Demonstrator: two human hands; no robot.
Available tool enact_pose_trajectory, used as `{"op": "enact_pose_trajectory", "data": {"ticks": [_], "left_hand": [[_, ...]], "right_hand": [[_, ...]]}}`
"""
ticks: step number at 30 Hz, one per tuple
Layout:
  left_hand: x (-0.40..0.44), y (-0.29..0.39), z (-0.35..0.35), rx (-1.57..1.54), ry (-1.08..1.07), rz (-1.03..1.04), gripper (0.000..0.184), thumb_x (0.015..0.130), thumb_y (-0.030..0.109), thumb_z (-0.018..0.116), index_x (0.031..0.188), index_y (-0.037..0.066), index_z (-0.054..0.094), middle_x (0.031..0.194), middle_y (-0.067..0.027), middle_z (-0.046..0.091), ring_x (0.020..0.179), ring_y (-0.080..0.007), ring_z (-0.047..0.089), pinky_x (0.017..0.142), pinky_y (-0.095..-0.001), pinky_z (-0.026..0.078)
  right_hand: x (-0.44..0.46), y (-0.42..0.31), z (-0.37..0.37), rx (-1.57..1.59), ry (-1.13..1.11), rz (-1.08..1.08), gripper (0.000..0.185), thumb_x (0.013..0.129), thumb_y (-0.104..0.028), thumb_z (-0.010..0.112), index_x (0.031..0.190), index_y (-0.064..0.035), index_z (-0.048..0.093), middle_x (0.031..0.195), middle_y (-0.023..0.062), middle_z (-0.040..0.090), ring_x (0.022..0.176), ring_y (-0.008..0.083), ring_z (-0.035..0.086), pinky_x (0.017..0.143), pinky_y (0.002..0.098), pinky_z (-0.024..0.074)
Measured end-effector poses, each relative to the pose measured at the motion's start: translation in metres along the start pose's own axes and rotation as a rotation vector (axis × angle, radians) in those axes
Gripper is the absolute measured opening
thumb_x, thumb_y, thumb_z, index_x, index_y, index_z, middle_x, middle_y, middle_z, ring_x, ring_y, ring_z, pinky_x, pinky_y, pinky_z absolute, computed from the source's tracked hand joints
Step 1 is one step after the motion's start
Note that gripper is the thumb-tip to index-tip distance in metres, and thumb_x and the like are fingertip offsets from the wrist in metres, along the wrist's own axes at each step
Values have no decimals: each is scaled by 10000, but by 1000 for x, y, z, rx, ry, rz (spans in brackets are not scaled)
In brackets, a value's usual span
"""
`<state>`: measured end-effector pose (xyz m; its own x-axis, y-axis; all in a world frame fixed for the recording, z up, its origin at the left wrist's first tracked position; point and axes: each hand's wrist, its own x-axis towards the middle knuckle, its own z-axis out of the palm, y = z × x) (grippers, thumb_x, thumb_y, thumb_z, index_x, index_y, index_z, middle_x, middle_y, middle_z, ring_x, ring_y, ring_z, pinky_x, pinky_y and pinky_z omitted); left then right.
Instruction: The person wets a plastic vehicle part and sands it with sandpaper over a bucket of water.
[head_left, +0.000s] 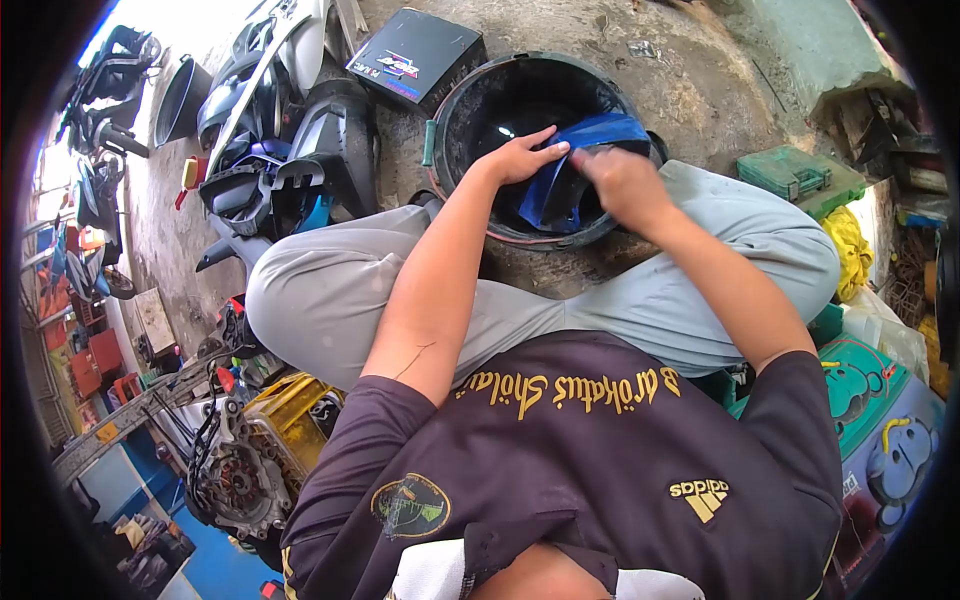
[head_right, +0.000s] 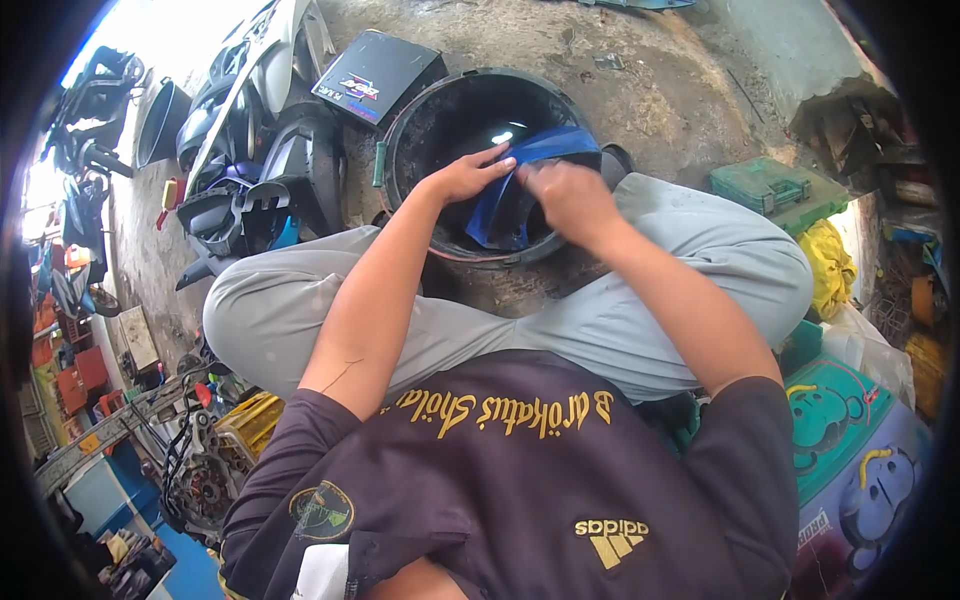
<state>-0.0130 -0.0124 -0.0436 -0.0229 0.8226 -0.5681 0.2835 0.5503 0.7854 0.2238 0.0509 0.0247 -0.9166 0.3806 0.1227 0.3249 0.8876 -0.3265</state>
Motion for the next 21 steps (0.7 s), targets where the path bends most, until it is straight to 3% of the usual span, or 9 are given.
{"op": "enact_pose_trajectory", "data": {"ticks": [2,3,5,9,12,13,15,17,21], "left_hand": [[-3,5,-2,42,1,-5,862,977,700,622,1646,198,411,1637,-227,451,1532,-349,408,1259,-430,307],[-4,6,-3,64,3,-8,862,977,697,623,1646,197,411,1638,-228,449,1533,-351,406,1259,-431,308],[-4,5,-1,71,33,-10,862,973,693,632,1643,195,416,1626,-245,457,1529,-365,412,1256,-438,315],[-3,-1,0,27,22,-5,859,973,677,650,1640,186,423,1610,-237,484,1502,-342,448,1238,-426,341],[7,-8,1,30,30,17,851,969,667,665,1635,191,435,1601,-226,499,1478,-326,475,1226,-414,356],[2,-2,0,38,42,28,848,967,664,671,1634,195,439,1598,-223,504,1470,-321,484,1222,-411,361],[-8,8,-3,30,27,-17,831,957,682,668,1623,230,460,1587,-237,512,1474,-345,485,1228,-430,358],[-7,7,-2,43,43,-8,834,953,694,662,1618,228,469,1589,-242,507,1489,-355,468,1235,-441,349],[-9,10,-2,50,38,-20,834,949,693,669,1614,227,476,1592,-241,504,1497,-354,457,1239,-441,343]], "right_hand": [[-9,-22,1,52,-61,-76,247,1014,-151,555,1179,-85,726,923,134,746,851,319,753,747,447,601],[-7,-27,5,150,3,-221,255,1004,-146,562,1194,-105,728,900,123,739,847,313,744,737,447,598],[-4,-22,0,69,-59,-262,258,1001,-134,560,1190,-127,737,882,109,731,845,305,734,724,442,592],[15,9,-17,29,124,-54,223,1013,-204,594,1152,-131,752,826,108,708,801,307,717,698,442,580],[-2,-14,-7,6,-84,-26,230,1000,-161,603,1151,-60,745,860,129,731,852,314,740,740,443,600],[-8,-19,3,42,20,-168,247,980,-137,600,1170,-66,742,885,126,742,874,310,745,772,446,606],[-9,-18,11,110,16,-282,289,962,-133,598,1216,-114,735,918,113,750,875,302,743,780,438,607],[4,-15,-19,2,-27,-128,231,975,-141,592,1140,-145,754,945,96,750,869,293,739,742,427,600],[17,24,-18,-46,125,107,213,987,-141,580,1122,-110,742,914,107,742,861,296,742,707,441,596]]}}
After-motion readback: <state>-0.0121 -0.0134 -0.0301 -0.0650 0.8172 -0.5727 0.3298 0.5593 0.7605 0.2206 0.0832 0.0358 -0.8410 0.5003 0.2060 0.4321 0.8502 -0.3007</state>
